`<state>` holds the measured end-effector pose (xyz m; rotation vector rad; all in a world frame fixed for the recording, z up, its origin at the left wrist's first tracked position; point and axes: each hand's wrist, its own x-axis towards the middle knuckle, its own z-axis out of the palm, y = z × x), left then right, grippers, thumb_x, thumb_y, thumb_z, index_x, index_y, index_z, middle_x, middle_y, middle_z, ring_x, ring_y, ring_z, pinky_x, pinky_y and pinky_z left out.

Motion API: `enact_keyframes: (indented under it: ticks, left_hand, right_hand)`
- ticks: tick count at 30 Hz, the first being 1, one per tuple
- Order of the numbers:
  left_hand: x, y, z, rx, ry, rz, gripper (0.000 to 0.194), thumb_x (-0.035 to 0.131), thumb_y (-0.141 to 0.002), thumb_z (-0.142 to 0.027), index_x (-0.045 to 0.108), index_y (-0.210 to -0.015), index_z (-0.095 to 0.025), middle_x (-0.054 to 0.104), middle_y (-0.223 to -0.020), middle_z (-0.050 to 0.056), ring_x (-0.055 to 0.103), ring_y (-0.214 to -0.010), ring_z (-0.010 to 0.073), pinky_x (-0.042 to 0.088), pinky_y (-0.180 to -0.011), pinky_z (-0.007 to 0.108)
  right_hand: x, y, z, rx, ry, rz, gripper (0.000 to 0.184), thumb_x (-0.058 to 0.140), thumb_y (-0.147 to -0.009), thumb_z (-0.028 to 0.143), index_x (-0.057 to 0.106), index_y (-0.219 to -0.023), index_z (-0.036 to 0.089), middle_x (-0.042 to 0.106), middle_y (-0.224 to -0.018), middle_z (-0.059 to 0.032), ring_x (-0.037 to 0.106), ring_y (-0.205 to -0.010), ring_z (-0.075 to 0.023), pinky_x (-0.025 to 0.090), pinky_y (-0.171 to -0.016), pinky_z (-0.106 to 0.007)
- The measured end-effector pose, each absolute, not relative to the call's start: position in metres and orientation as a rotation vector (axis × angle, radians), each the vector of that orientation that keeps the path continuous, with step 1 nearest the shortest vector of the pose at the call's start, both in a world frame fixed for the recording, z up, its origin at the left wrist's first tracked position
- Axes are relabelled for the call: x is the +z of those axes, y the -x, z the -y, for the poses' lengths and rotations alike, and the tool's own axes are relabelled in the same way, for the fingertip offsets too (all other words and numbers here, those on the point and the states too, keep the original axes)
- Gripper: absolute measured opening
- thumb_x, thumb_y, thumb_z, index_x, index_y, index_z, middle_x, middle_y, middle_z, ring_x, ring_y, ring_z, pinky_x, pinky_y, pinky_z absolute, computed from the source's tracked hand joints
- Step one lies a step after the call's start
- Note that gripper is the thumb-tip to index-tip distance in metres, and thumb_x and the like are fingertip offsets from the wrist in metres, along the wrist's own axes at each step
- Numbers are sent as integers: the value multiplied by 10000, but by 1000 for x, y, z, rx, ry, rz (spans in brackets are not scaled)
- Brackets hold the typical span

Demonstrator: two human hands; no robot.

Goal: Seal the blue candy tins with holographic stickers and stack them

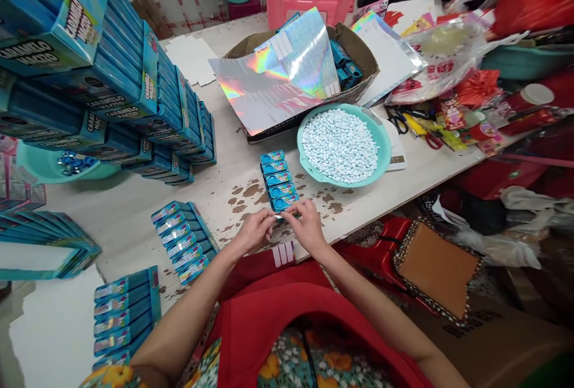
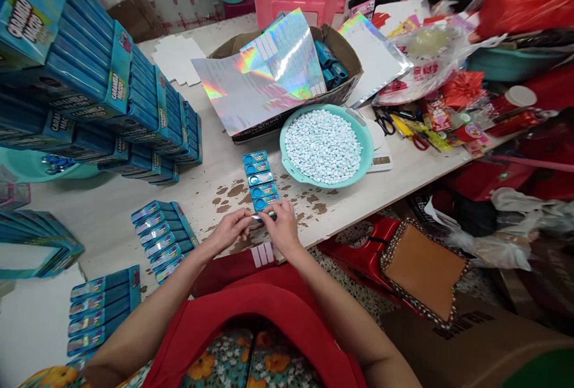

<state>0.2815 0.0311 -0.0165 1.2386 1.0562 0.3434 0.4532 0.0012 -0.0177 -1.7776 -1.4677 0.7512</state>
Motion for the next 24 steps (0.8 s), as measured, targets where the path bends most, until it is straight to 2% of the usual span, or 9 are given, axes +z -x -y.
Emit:
enact_keyframes:
  ticks: [3,8,12,16,18,20,22,24]
  left_hand:
    - [-21,-282,-55,389,-1293,-1076,267,436,-850,-403,413,-1018,-196,489,-569,-82,471,-423,70,364,-446,174]
    - [-46,-291,-72,419,-1192,-1077,228,477,-811,-361,355,-924,-205,448,-492,-111,424,-356,64,307,-387,154]
    - [-70,-298,-73,410,-950,-1095,236,488,-779,-312,327,-913,-202,460,-456,-113,428,-307,78,285,-365,161]
    - [-82,-288,-73,136,-1053,-1279,179,469,-756,-214,392,-913,-178,549,-498,-61,502,-343,103,347,-404,189]
    - [-84,-282,-68,99,-1164,-1417,186,456,-741,-173,439,-926,-168,606,-562,-22,576,-440,133,420,-476,224]
    - [-82,-283,-58,270,-1271,-1546,277,438,-750,-167,470,-1025,-166,682,-827,56,654,-700,178,492,-639,294]
    - [-76,-291,-43,491,-1358,-1560,434,427,-752,-158,441,-1185,-180,597,-1184,100,593,-1033,217,472,-854,363]
    - [-70,-302,-28,560,-1421,-1448,589,438,-723,-127,372,-1305,-187,427,-1387,93,431,-1245,237,373,-1012,393]
  right_hand:
    - [-36,-453,-21,586,1868,1378,136,626,-747,336,632,-705,207,531,-995,-72,481,-1018,-241,369,-911,-399]
    - [-60,-451,-32,701,1888,1233,116,599,-742,292,627,-696,189,553,-994,-95,518,-1001,-234,395,-896,-378]
    - [-71,-454,-32,732,1872,1089,153,620,-699,330,597,-765,195,623,-883,-51,570,-834,-202,442,-790,-342]
    - [-78,-461,-33,810,1837,1083,173,614,-684,349,581,-749,192,639,-780,-17,568,-701,-172,454,-683,-297]
    - [-81,-464,-34,791,1815,1127,155,596,-697,341,585,-750,195,638,-767,-18,568,-698,-175,452,-673,-294]
    - [-82,-464,-34,777,1797,1149,139,579,-714,333,584,-759,202,639,-756,-19,566,-685,-176,451,-651,-290]
    - [-82,-464,-33,766,1809,1162,130,572,-720,328,583,-764,207,643,-757,-23,566,-674,-178,447,-631,-286]
    - [-79,-463,-33,748,1853,1172,124,567,-722,324,581,-762,207,648,-756,-24,571,-671,-182,443,-625,-286]
